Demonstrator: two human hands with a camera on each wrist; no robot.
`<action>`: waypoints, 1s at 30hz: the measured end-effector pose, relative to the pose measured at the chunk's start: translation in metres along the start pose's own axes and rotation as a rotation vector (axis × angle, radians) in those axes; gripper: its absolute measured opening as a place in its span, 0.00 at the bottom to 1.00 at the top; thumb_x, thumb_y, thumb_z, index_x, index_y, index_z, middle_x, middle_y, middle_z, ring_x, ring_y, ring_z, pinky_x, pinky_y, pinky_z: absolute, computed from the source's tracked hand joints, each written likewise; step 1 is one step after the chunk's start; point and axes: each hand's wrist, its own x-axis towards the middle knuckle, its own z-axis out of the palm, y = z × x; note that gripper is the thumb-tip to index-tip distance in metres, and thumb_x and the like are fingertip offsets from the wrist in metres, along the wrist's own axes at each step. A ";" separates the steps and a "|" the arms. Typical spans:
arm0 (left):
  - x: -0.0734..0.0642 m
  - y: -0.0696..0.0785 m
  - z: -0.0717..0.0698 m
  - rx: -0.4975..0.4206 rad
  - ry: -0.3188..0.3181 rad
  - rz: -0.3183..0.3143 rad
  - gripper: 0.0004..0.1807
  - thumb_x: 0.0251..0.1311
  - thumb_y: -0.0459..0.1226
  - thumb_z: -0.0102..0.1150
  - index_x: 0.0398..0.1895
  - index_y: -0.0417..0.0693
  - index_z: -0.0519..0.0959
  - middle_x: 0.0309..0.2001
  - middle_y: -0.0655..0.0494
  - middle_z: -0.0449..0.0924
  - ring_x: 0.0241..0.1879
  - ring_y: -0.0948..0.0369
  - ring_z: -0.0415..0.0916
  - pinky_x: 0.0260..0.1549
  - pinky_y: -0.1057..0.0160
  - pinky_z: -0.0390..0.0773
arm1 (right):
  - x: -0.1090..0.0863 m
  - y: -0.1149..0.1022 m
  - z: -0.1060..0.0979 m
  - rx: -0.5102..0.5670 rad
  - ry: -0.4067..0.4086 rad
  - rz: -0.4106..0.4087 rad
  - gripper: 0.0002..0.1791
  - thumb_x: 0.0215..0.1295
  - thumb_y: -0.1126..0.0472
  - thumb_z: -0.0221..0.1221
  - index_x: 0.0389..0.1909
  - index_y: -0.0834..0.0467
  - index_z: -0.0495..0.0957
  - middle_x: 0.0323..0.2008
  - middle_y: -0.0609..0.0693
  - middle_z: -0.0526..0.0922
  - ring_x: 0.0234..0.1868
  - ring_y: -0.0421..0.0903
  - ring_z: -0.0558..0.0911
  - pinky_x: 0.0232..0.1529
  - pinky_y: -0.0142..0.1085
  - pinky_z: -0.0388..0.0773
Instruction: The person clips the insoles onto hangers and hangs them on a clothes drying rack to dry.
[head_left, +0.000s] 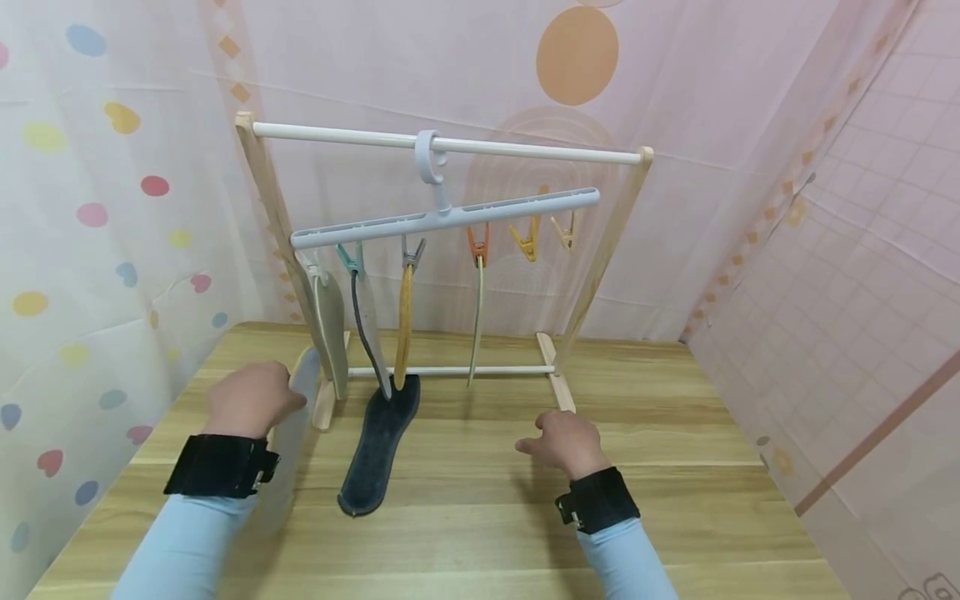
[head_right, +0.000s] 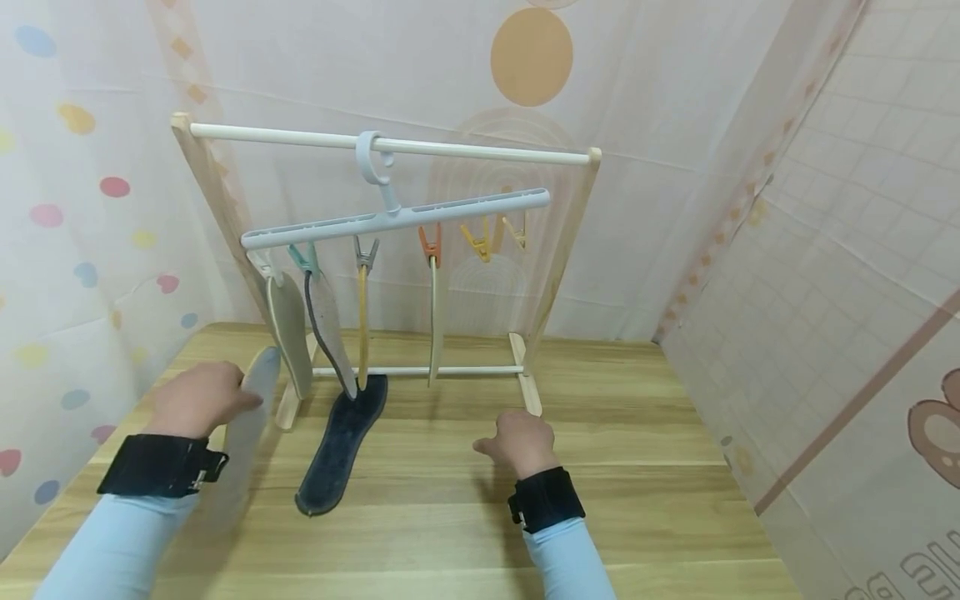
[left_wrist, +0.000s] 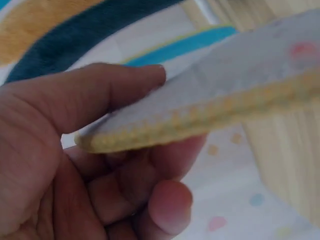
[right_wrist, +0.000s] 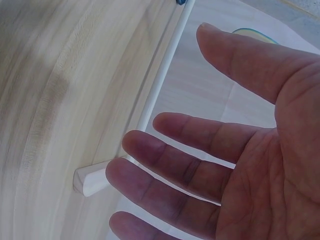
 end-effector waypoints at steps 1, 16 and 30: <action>-0.001 0.003 -0.001 0.008 -0.008 0.009 0.10 0.52 0.40 0.60 0.22 0.42 0.77 0.22 0.49 0.74 0.23 0.51 0.73 0.19 0.50 0.71 | 0.000 0.000 0.000 0.000 0.001 0.000 0.28 0.58 0.44 0.68 0.48 0.63 0.84 0.41 0.57 0.86 0.33 0.50 0.83 0.30 0.44 0.77; -0.024 0.040 -0.015 0.030 -0.062 0.137 0.06 0.49 0.36 0.60 0.20 0.46 0.75 0.21 0.54 0.72 0.21 0.56 0.68 0.18 0.57 0.67 | 0.000 0.001 -0.003 -0.002 0.001 -0.003 0.28 0.58 0.43 0.68 0.48 0.63 0.84 0.42 0.57 0.86 0.36 0.52 0.84 0.31 0.44 0.78; -0.033 0.073 -0.005 0.048 -0.052 0.233 0.05 0.53 0.36 0.61 0.27 0.42 0.78 0.21 0.55 0.73 0.20 0.57 0.69 0.19 0.59 0.69 | 0.000 0.002 -0.004 -0.005 -0.003 0.000 0.28 0.59 0.43 0.67 0.48 0.63 0.84 0.43 0.57 0.86 0.36 0.52 0.83 0.30 0.43 0.78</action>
